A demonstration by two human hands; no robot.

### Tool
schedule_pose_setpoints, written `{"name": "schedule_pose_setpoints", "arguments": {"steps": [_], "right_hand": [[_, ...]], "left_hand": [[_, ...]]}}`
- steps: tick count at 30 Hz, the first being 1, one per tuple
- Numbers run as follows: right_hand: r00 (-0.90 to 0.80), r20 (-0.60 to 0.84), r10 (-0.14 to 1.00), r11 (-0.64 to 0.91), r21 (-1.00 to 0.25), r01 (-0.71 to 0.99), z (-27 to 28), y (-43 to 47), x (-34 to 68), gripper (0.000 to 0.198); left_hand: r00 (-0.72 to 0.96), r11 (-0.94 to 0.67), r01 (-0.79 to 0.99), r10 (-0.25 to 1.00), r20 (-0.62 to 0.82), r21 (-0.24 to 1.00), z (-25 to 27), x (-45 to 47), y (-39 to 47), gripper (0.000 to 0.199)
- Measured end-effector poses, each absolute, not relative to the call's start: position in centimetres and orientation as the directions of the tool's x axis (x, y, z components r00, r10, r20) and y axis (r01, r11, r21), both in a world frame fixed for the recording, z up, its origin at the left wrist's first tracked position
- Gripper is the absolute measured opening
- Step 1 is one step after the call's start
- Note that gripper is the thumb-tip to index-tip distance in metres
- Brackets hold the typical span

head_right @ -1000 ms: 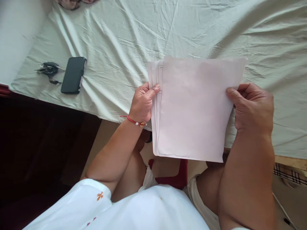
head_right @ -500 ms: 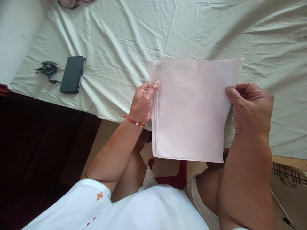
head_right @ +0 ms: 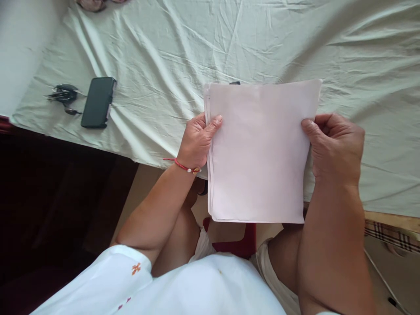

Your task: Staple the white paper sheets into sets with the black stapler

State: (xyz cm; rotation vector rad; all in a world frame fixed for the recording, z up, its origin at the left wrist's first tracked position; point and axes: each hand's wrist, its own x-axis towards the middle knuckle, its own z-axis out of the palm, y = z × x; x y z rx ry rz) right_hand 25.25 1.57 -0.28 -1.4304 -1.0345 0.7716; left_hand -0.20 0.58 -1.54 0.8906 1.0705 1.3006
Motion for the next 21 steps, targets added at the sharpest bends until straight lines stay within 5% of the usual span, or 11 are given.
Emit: {"name": "schedule_pose_setpoints", "arguments": {"steps": [5,10,14,21], "right_hand": [[0.350,0.103,0.931,0.046,-0.985,0.166,-0.6,1.7,25.6,0.022],[0.102,-0.186,0.977,-0.191,-0.981,0.036,0.6,0.9,26.3,0.049],[-0.166,-0.349,0.922,-0.336,-0.936,0.102,1.5,-0.1,26.9,0.040],[-0.052,-0.233,0.971,-0.238,-0.960,-0.150,1.3,0.0,25.9,0.040]], "left_hand": [[-0.022,0.099,-0.368,0.993,-0.115,0.925,-1.2,-0.6,0.7,0.014],[-0.143,0.032,-0.396,0.985,-0.096,0.918,-0.6,-2.0,1.4,0.010],[-0.324,-0.074,-0.434,0.943,-0.079,0.898,-1.2,-4.0,2.5,0.013],[-0.443,-0.051,-0.481,0.876,-0.193,0.875,-3.9,-7.2,4.6,0.024]]}}
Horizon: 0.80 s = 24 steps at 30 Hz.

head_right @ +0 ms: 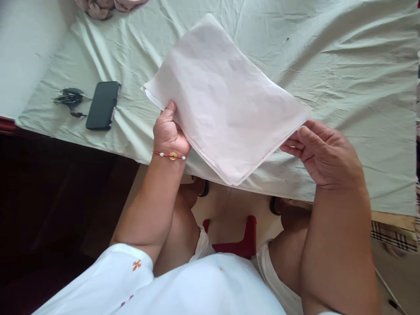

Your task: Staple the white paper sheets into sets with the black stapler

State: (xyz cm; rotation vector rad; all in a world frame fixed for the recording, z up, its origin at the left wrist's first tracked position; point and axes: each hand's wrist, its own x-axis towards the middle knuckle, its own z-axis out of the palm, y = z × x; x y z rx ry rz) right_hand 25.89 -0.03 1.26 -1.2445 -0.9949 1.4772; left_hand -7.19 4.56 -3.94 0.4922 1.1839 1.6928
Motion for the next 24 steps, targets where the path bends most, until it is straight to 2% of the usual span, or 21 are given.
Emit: {"name": "schedule_pose_setpoints", "arguments": {"steps": [2,4,6,8,11,15,20,24], "right_hand": [[-0.061,-0.206,0.977,-0.214,-0.950,-0.227,1.2,-0.2,24.5,0.044],[-0.127,-0.206,0.970,-0.231,-0.946,-0.229,1.1,-0.5,23.0,0.039],[-0.178,-0.215,0.960,-0.250,-0.946,-0.206,0.8,-0.8,21.8,0.038],[-0.132,-0.206,0.970,-0.231,-0.950,-0.211,0.4,-0.9,21.1,0.036],[0.066,-0.102,0.993,-0.084,-0.969,-0.234,-0.1,-0.6,21.5,0.034],[0.276,0.124,0.953,0.172,-0.973,-0.155,-0.2,0.2,23.4,0.035],[0.303,0.309,0.902,0.336,-0.941,-0.040,0.3,0.2,25.2,0.033],[0.285,0.372,0.883,0.389,-0.921,-0.002,0.7,-0.6,25.6,0.028]], "left_hand": [[-0.464,-0.046,-0.515,0.855,-0.233,0.856,-4.1,-7.2,4.8,0.027],[-0.477,-0.049,-0.513,0.846,-0.237,0.857,-4.1,-6.9,4.8,0.029],[-0.459,-0.045,-0.469,0.866,-0.199,0.882,-3.9,-6.6,4.6,0.029],[-0.414,-0.043,-0.418,0.898,-0.148,0.907,-3.7,-6.3,4.4,0.026],[-0.360,-0.035,-0.375,0.926,-0.110,0.927,-2.9,-6.0,3.8,0.023],[-0.348,-0.047,-0.298,0.935,-0.062,0.953,-1.2,-6.2,2.9,0.028],[-0.295,-0.150,-0.182,0.951,0.092,0.972,-0.1,-6.7,1.8,0.039],[-0.232,-0.169,-0.123,0.963,0.137,0.978,-0.2,-7.6,0.9,0.044]]}}
